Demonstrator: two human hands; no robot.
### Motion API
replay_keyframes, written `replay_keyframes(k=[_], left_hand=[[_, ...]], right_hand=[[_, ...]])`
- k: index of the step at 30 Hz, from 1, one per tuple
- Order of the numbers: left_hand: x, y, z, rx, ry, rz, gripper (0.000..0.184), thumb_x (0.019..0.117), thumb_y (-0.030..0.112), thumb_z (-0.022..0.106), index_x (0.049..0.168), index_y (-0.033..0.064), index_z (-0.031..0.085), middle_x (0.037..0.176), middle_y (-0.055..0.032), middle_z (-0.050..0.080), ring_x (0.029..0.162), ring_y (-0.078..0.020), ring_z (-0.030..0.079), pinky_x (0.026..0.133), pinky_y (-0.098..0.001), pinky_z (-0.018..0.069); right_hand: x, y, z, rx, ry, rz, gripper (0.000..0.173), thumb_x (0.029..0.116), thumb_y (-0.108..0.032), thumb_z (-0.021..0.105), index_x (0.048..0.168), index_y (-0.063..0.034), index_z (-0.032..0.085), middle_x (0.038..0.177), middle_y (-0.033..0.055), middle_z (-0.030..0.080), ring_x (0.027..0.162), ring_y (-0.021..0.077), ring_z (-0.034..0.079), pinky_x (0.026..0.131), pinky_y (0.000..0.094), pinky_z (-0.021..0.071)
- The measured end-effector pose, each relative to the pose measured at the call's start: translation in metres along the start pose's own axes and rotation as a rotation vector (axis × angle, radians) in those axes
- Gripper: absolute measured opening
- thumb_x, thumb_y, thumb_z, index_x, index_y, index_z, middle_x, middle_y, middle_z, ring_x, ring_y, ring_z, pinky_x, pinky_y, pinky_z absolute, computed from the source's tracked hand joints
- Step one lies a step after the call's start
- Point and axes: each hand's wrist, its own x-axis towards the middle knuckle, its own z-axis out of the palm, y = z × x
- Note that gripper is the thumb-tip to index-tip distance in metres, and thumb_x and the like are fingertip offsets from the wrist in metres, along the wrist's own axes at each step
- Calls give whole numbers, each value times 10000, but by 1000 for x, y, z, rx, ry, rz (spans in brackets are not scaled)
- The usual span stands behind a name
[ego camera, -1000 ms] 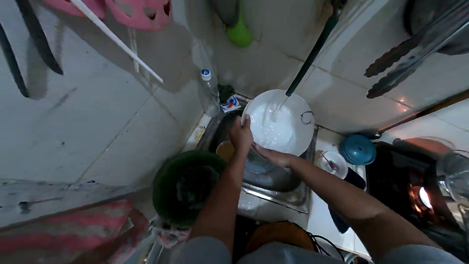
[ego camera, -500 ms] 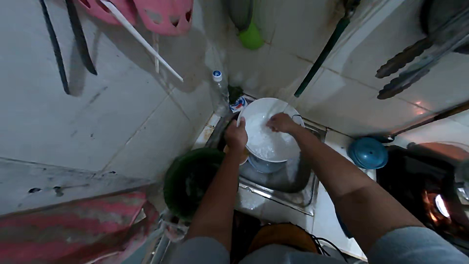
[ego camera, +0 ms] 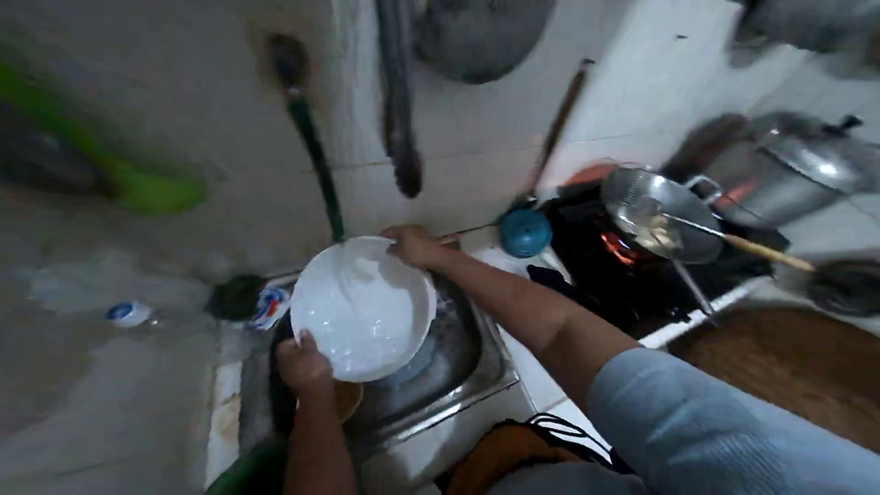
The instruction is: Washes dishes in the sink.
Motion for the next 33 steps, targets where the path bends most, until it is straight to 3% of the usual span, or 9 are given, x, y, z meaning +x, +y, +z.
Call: replay_keyframes(k=[3,7,9,12,17,20,24,30,33], left_hand=[[-29,10,30,289,-47,134,777,1001,95,582,1591,-87,111,1627,-337,203,1514,-449,258,1230,-532,260],[-53,22,64,618,-304,342,760,1004,444,597,1551,-32,367,1614,-423,28,1479,-643,-4,1187,-725,46],[-67,46,71,660,-573,387,633,1081,432,451,1546,5,405,1617,-377,182,1496,-603,84,1179,-741,34],[-84,75,74,318,-878,367,471,1129,132,279,1534,-108,305,1593,-306,322,1518,-380,279,1246,-484,194],[-109,101,82,-647,-667,129,575,1130,333,111,1580,15,273,1626,-174,321,1489,-205,335,1221,-371,277],[-97,85,72,-123,-688,337,493,1089,216,411,1466,-102,427,1459,-286,498,1374,-309,488,1160,-431,375],[-65,71,39,657,-819,336,462,1041,398,579,1309,28,647,1277,-265,643,1256,-433,579,1072,-631,412],[-22,70,-60,124,-634,269,394,875,54,784,1230,-26,633,1136,-222,672,1045,-307,661,944,-518,534],[9,78,-82,-45,-640,279,468,881,-35,734,1319,-22,569,1199,-232,642,1076,-314,642,951,-519,531]], right_hand=[[-27,-41,-4,-42,92,12,370,1000,-86,600,1367,-91,650,1237,192,699,1161,359,664,989,583,521],[-40,-58,-9,-110,138,36,366,994,-79,587,1353,-105,656,1212,180,705,1141,361,671,937,598,534],[-43,-62,-11,-153,149,55,356,995,-76,583,1338,-116,669,1223,173,699,1137,358,672,910,599,546],[-46,-61,-7,-182,185,63,353,998,-61,559,1326,-114,680,1236,179,690,1149,364,662,911,595,546],[-46,-54,-3,-169,223,101,398,994,-67,572,1383,-111,643,1290,187,666,1160,368,658,920,586,547],[-42,-49,-5,-114,226,147,423,992,-59,573,1408,-126,619,1284,193,669,1159,384,660,920,604,544],[-39,-45,-9,-92,161,201,378,991,-82,592,1368,-72,618,1248,215,678,1168,399,653,926,619,534],[-20,-26,-18,-173,-45,222,348,1065,-202,501,1171,85,667,1250,292,643,1214,441,604,997,647,468],[-11,-24,-11,-449,-227,139,411,1044,-130,521,1443,-40,557,1356,298,598,1292,509,540,1026,720,413]])
